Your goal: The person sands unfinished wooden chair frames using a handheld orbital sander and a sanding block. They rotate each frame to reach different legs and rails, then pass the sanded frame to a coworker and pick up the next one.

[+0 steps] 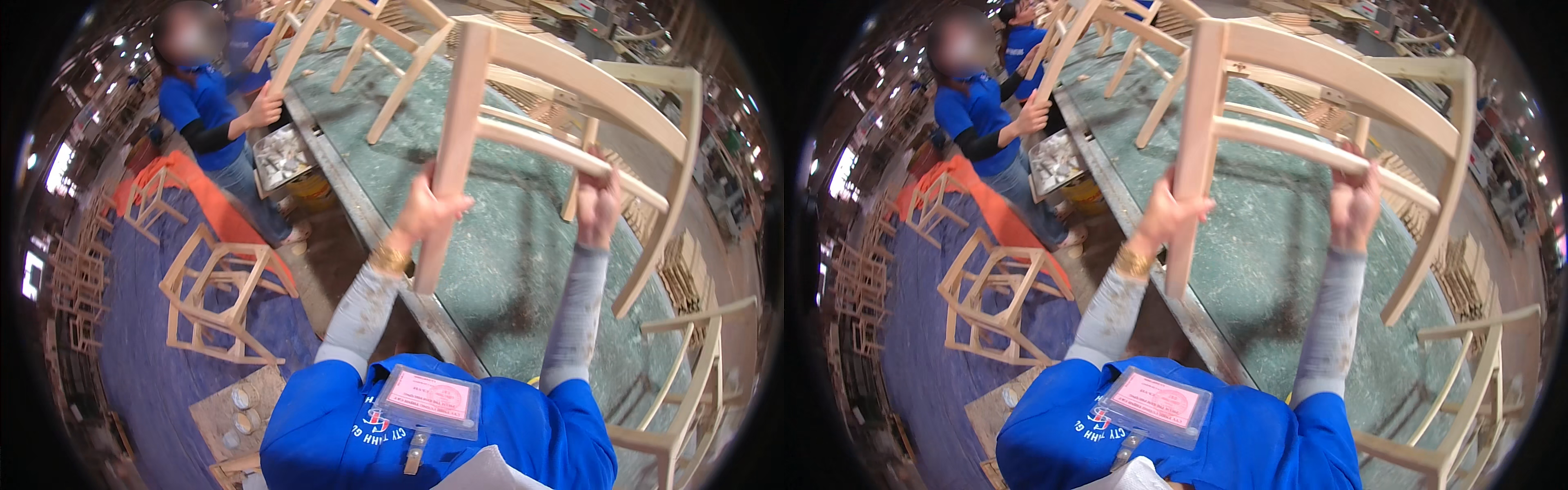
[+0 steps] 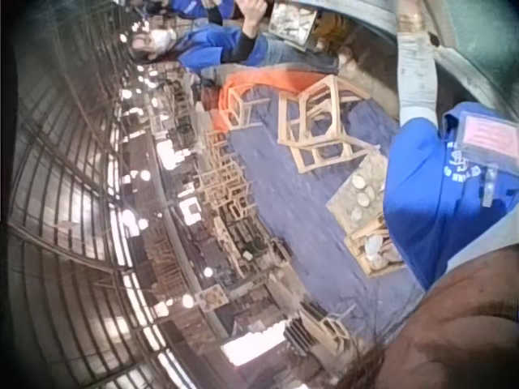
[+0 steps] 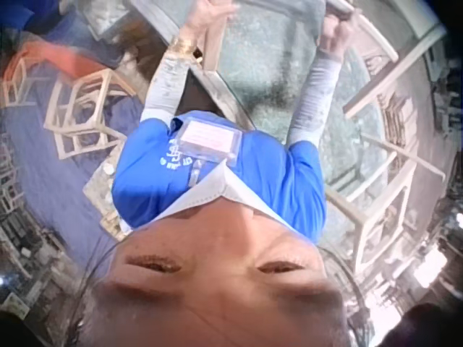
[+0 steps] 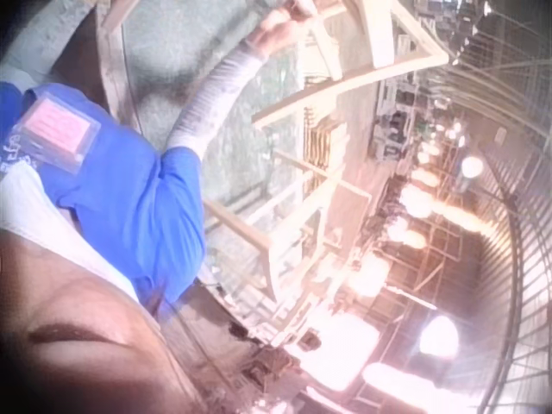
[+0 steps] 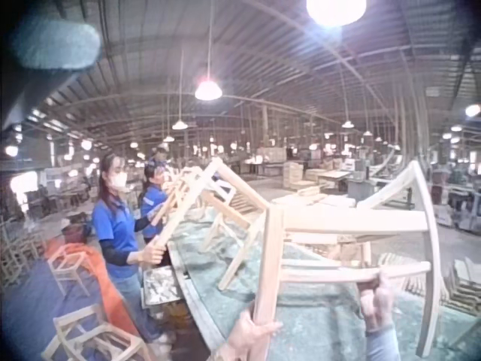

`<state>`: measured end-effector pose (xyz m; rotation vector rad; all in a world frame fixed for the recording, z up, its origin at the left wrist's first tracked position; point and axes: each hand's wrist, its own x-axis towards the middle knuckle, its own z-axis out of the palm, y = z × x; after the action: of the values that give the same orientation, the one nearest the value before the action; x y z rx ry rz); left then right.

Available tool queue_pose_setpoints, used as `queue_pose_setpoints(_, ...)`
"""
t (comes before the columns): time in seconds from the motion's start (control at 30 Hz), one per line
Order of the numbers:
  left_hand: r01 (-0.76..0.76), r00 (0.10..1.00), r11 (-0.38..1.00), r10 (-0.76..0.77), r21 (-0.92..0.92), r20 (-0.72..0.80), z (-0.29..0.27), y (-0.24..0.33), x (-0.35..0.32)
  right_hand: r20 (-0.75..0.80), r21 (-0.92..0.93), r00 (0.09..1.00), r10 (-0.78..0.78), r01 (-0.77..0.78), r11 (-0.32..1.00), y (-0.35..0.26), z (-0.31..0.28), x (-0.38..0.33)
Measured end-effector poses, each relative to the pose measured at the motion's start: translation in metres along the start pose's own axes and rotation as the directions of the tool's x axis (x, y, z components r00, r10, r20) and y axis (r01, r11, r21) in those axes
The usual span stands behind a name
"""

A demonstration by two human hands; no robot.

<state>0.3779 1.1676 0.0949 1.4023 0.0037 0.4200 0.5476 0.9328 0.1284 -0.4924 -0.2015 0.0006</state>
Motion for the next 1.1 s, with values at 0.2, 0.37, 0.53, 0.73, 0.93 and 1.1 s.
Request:
queue_pose_setpoints(0.2, -0.009, 0.998, 0.986, 0.019, -0.164, 0.054, 0.005, 0.007, 0.050, 0.124, -0.100, 0.992, 0.014, -0.001, 0.995, -0.001, 0.016, 0.056)
queue_pose_setpoints(0.37, 0.121, 0.977, 0.875, -0.021, -0.468, 0.213, -0.010, -0.003, 0.062, 0.125, -0.130, 0.992, -0.012, 0.029, 0.991, 0.004, 0.021, 0.070)
queue_pose_setpoints(0.53, 0.178, 0.965, 0.772, -0.016, -0.611, 0.261, -0.011, -0.008, 0.060, 0.131, -0.173, 0.991, -0.004, 0.027, 0.985, 0.001, 0.016, 0.076)
queue_pose_setpoints(0.73, 0.212, 0.961, 0.672, -0.011, -0.710, 0.276, -0.012, -0.010, 0.060, 0.105, -0.218, 0.994, -0.013, 0.036, 0.975, 0.000, 0.022, 0.071)
queue_pose_setpoints(0.93, 0.226, 0.947, 0.602, 0.048, -0.766, 0.318, -0.011, -0.016, 0.063, 0.001, -0.255, 0.998, -0.067, 0.065, 0.965, -0.006, 0.025, 0.076)
queue_pose_setpoints(1.1, 0.311, 0.927, 0.519, 0.020, -0.797, 0.375, -0.008, -0.026, 0.069, -0.032, -0.246, 0.999, -0.030, 0.022, 0.969, -0.024, 0.020, 0.078)
